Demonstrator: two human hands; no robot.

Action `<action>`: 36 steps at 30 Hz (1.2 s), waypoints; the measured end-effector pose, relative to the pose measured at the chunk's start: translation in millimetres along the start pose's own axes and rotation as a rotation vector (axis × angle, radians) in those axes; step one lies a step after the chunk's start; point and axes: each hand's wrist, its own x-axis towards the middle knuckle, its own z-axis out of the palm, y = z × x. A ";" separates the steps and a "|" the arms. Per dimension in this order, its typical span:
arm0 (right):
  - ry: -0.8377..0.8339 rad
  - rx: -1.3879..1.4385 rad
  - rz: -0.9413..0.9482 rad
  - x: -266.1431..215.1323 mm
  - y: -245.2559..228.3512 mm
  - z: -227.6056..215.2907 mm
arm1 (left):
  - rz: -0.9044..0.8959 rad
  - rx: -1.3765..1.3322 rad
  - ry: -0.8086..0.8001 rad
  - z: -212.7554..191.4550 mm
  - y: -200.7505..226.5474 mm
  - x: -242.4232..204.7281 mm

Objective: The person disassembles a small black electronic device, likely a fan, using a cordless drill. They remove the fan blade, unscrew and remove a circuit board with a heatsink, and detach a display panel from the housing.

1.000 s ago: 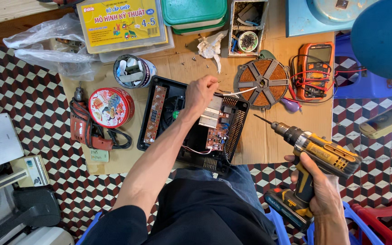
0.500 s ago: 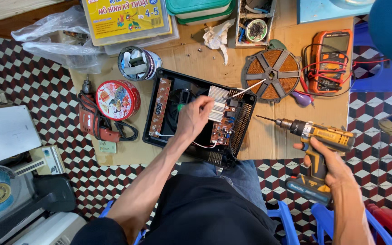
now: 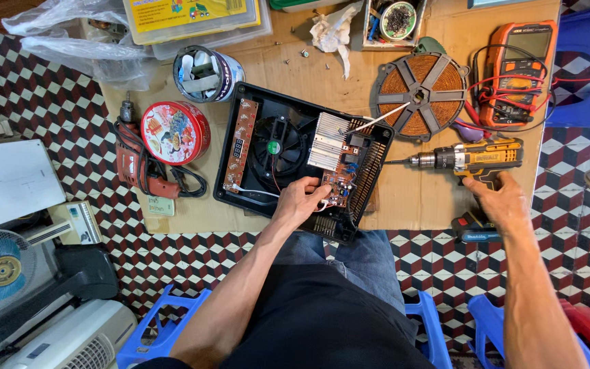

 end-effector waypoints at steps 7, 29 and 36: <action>0.113 0.369 -0.118 -124.1 -85.5 55.3 | 0.003 -0.049 -0.150 1.4 2.3 11.9; -0.040 0.603 -0.053 -200.7 -144.8 59.0 | 0.106 -0.297 -0.459 -36.8 39.2 -15.1; -0.195 0.846 -0.054 -162.3 -171.0 29.8 | -0.012 -0.403 -0.458 -54.3 57.8 -9.3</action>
